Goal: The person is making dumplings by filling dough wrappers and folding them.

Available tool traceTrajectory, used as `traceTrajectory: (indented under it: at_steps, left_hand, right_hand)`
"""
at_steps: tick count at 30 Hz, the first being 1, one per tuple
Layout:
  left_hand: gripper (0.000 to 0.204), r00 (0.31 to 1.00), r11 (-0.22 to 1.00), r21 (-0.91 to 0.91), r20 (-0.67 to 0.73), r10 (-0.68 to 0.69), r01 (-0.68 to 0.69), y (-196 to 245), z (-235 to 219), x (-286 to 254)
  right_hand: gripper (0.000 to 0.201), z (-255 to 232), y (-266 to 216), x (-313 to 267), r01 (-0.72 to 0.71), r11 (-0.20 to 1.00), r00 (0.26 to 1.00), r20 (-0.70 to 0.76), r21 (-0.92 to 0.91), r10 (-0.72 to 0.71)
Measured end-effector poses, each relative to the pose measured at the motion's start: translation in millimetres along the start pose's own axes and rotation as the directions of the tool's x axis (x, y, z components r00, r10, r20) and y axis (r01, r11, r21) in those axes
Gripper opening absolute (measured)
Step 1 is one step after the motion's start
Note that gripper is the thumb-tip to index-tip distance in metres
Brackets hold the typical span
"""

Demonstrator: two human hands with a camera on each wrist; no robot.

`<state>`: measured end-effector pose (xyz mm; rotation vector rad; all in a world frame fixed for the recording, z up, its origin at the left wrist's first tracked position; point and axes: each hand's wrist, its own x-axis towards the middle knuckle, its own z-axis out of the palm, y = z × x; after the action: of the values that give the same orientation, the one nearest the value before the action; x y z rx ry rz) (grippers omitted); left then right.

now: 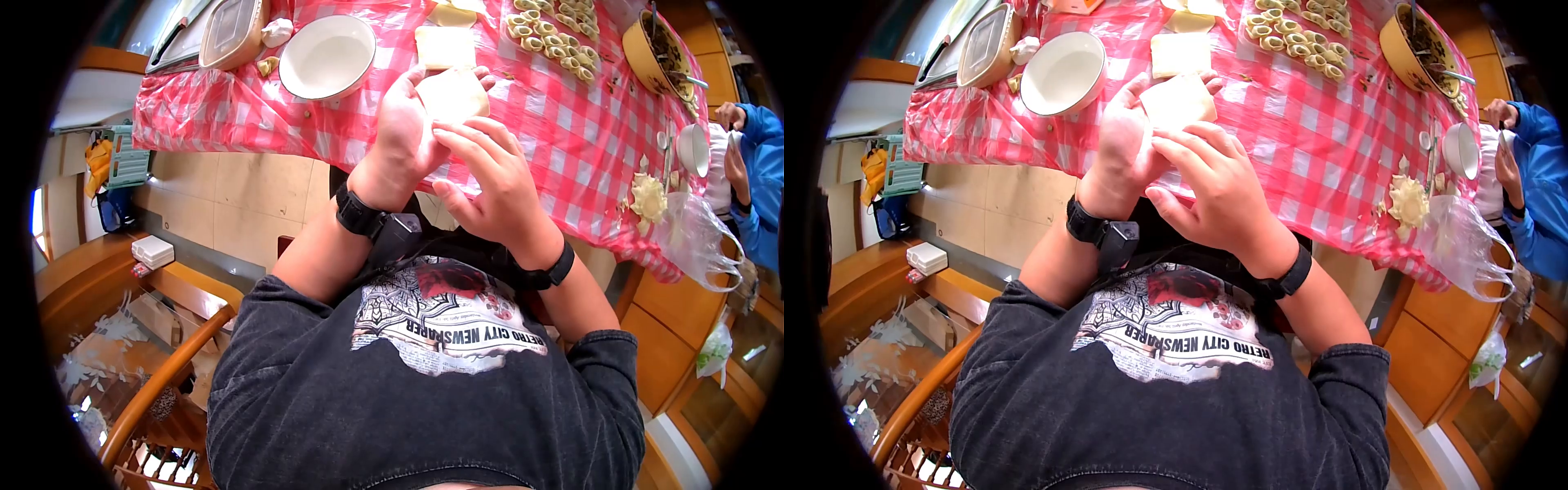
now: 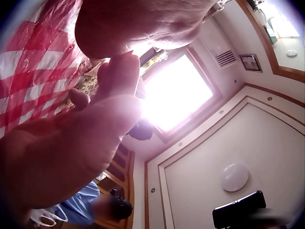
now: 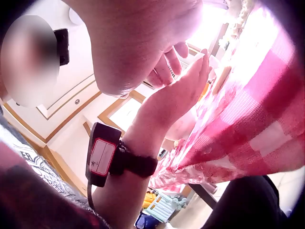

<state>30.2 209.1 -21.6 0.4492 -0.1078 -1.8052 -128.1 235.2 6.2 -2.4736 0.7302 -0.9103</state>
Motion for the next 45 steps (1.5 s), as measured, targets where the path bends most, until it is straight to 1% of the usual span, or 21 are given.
traceTrajectory:
  at_steps: [6,7,9,12,16,18,19,22,24,26,28,30,32,34,36,37,38,40,42,44,45]
  left_hand:
    - [0.060,0.993,0.993,-0.118,0.118,0.017,-0.003,-10,0,0]
    - [0.060,0.993,0.993,-0.116,0.118,0.016,-0.003,-9,1,0]
    - [0.058,0.997,0.994,-0.107,0.072,0.030,-0.022,-5,5,1]
    - [0.057,0.996,0.994,-0.105,0.086,0.033,-0.024,-1,12,2]
    - [0.057,0.992,0.989,-0.149,0.127,-0.001,0.021,1,20,5]
    - [0.057,0.997,0.997,-0.071,0.075,-0.024,0.029,-1,25,7]
    - [0.057,0.998,0.997,-0.070,0.052,-0.039,0.042,-1,30,6]
    - [0.053,0.996,0.996,-0.057,0.071,-0.059,0.063,-1,39,8]
    - [0.052,0.997,0.998,0.010,0.021,-0.070,0.070,-1,48,11]
    - [0.052,0.995,0.995,0.028,0.030,-0.098,0.098,0,60,16]
    - [0.055,0.995,0.991,0.089,0.031,-0.100,0.097,-1,74,22]
    - [0.055,0.992,0.986,0.119,0.034,-0.123,0.118,-3,92,26]
    - [0.055,0.988,0.979,0.148,0.036,-0.147,0.140,-5,101,34]
    - [0.054,0.982,0.978,0.141,0.080,-0.169,0.157,-7,103,44]
    - [0.053,0.976,0.972,0.169,0.120,-0.183,0.161,-8,107,52]
    - [0.053,0.977,0.971,0.176,0.106,-0.182,0.162,-10,111,56]
    - [0.052,0.979,0.970,0.182,0.090,-0.181,0.163,-11,114,58]
    - [0.051,0.980,0.965,0.207,0.084,-0.179,0.159,-14,115,65]
    - [0.051,0.979,0.968,0.183,0.084,-0.186,0.169,-16,113,72]
    - [0.051,0.978,0.964,0.205,0.085,-0.191,0.171,-18,113,77]
    - [0.054,0.978,0.966,0.195,0.091,-0.189,0.169,-18,109,81]
  right_hand:
    - [0.043,-14,-1,-1,0.037,0.999,0.997,-0.071,0.018,-0.036]
    - [0.043,-18,0,-4,0.038,0.999,0.997,-0.072,0.018,-0.036]
    - [0.042,-27,2,-8,0.055,0.998,0.984,-0.172,0.036,-0.048]
    - [0.042,-40,4,-7,0.071,0.997,0.977,-0.205,0.024,-0.064]
    - [0.039,-59,11,-10,0.045,0.999,0.955,-0.293,-0.005,-0.045]
    - [0.031,-80,15,-8,0.021,0.997,0.940,-0.338,-0.075,-0.045]
    - [0.027,-91,16,-8,-0.094,0.995,0.928,-0.366,-0.035,0.074]
    - [0.021,-129,35,-6,-0.380,0.925,0.824,-0.450,0.014,0.345]
    - [0.022,-153,65,-7,-0.455,0.877,0.699,-0.548,0.156,0.460]
    - [0.026,-186,78,3,-0.586,0.807,0.605,-0.621,0.078,0.499]
    - [0.028,-220,116,0,-0.669,0.742,0.563,-0.626,0.038,0.540]
    - [0.030,-245,149,0,-0.689,0.719,0.522,-0.629,0.088,0.577]
    - [0.031,-264,169,4,-0.774,0.633,0.522,-0.585,-0.019,0.621]
    - [0.035,-273,184,10,-0.793,0.607,0.519,-0.584,-0.056,0.624]
    - [0.041,-275,195,16,-0.855,0.442,0.516,-0.534,-0.273,0.669]
    - [0.048,-273,209,13,-0.832,0.443,0.555,-0.516,-0.334,0.652]
    - [0.048,-274,216,11,-0.834,0.441,0.552,-0.526,-0.332,0.647]
    - [0.048,-270,216,17,-0.786,0.500,0.617,-0.404,-0.364,0.676]
    - [0.039,-269,218,21,-0.783,0.507,0.621,-0.396,-0.362,0.677]
    - [0.030,-268,228,20,-0.761,0.588,0.647,-0.362,-0.272,0.671]
    - [0.030,-267,229,20,-0.737,0.595,0.674,-0.410,-0.320,0.614]
